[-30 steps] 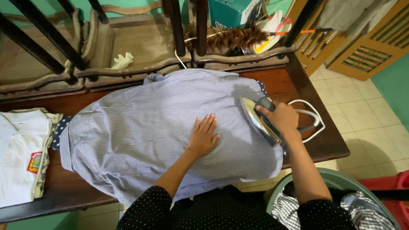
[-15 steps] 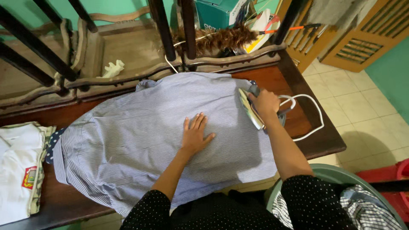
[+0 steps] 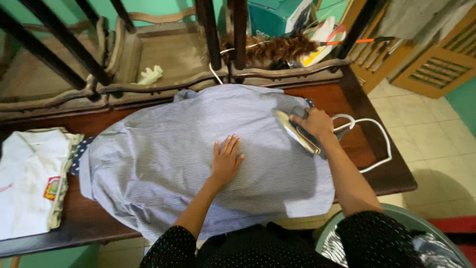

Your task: The person irons a blue striped shirt using an iron on an ironing board, smoothing the fabric with one hand while moving the iron, then folds the shirt and presses the folded surfaces.

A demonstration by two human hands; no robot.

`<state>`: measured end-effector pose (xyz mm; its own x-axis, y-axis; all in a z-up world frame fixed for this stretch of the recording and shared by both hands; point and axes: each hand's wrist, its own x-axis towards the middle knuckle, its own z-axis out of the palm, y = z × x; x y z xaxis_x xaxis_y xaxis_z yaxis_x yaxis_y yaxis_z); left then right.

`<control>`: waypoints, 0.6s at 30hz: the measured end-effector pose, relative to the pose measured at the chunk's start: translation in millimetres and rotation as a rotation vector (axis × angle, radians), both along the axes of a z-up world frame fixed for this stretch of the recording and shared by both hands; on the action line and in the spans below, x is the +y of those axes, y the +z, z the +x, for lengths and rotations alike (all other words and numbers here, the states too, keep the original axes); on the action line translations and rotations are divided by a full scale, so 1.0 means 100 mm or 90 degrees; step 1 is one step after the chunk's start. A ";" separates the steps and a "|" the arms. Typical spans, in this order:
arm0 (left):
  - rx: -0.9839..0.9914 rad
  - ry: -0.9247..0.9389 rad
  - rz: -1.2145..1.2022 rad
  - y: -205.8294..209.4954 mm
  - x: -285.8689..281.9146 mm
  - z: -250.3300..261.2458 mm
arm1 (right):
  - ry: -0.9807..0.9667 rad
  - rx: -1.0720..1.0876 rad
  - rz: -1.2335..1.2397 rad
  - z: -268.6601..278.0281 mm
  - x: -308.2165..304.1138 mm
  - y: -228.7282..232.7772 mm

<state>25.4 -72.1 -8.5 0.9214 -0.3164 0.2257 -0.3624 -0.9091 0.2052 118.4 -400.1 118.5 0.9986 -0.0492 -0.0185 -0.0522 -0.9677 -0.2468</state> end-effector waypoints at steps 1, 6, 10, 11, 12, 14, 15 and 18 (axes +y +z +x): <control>0.001 0.012 0.000 0.00 0.11 -0.02 | 0.064 0.014 0.007 -0.04 0.04 0.07; -0.043 0.056 -0.088 -0.02 0.71 -0.17 | 0.344 0.088 -0.115 -0.61 0.83 0.13; -0.032 0.134 -0.079 -0.03 1.12 -0.40 | 0.316 -0.025 -0.096 -0.72 1.27 0.12; -0.056 0.136 -0.078 -0.05 1.21 -0.47 | 0.271 -0.047 -0.095 -0.73 1.38 0.12; -0.081 0.140 -0.075 -0.05 1.30 -0.52 | 0.304 -0.015 -0.094 -0.75 1.44 0.13; -0.104 0.151 -0.069 -0.04 1.48 -0.65 | 0.367 0.047 -0.094 -0.81 1.52 0.17; -0.103 0.158 -0.067 -0.03 1.55 -0.72 | 0.423 0.044 -0.096 -0.87 1.61 0.16; -0.091 0.196 -0.115 0.11 1.78 -0.93 | 0.473 0.067 -0.105 -1.01 1.87 0.15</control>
